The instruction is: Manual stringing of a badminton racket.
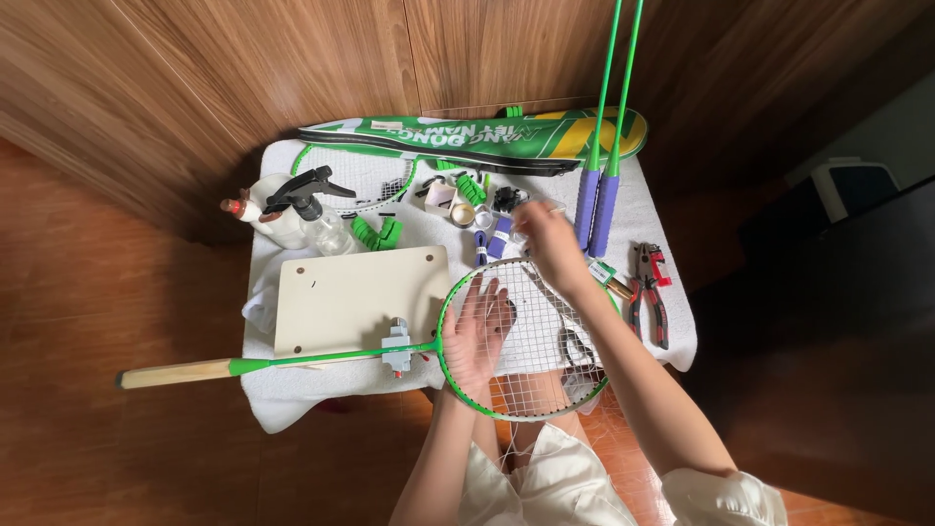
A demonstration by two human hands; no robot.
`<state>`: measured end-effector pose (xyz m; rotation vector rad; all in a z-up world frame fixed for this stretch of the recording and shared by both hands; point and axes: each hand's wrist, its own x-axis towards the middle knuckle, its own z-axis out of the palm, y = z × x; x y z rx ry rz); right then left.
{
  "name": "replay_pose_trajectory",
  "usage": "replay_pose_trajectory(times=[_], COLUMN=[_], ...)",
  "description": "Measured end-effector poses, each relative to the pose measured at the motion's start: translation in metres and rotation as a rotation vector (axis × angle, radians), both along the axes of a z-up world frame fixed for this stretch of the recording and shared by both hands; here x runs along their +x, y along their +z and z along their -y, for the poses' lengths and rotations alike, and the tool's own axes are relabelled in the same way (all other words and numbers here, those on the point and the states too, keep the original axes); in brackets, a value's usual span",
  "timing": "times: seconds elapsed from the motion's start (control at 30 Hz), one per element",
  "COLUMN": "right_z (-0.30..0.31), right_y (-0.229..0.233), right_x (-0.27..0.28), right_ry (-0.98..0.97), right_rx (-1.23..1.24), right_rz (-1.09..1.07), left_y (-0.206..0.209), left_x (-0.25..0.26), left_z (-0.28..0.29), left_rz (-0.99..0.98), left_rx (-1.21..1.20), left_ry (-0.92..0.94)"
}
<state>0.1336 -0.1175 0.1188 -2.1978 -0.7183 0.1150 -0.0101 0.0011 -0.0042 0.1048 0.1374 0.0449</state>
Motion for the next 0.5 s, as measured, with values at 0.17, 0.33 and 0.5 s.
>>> replay_pose_trajectory(times=[0.17,0.33,0.5], right_z=[0.048,0.077,0.069], right_y=[-0.047,-0.05,-0.009], right_x=[0.041,0.05,0.023], right_ry=[-0.248,-0.201,-0.119], right_rx=[0.209,0.45,0.592], right_rz=[0.119,-0.109,-0.431], left_y=[0.008,0.01,-0.014], left_x=[-0.014,-0.056,-0.109], left_z=[-0.006,-0.019,-0.057], left_rz=[-0.103,-0.128,-0.057], left_rx=[0.063,0.232,0.369], left_ry=[-0.16,-0.268,-0.329])
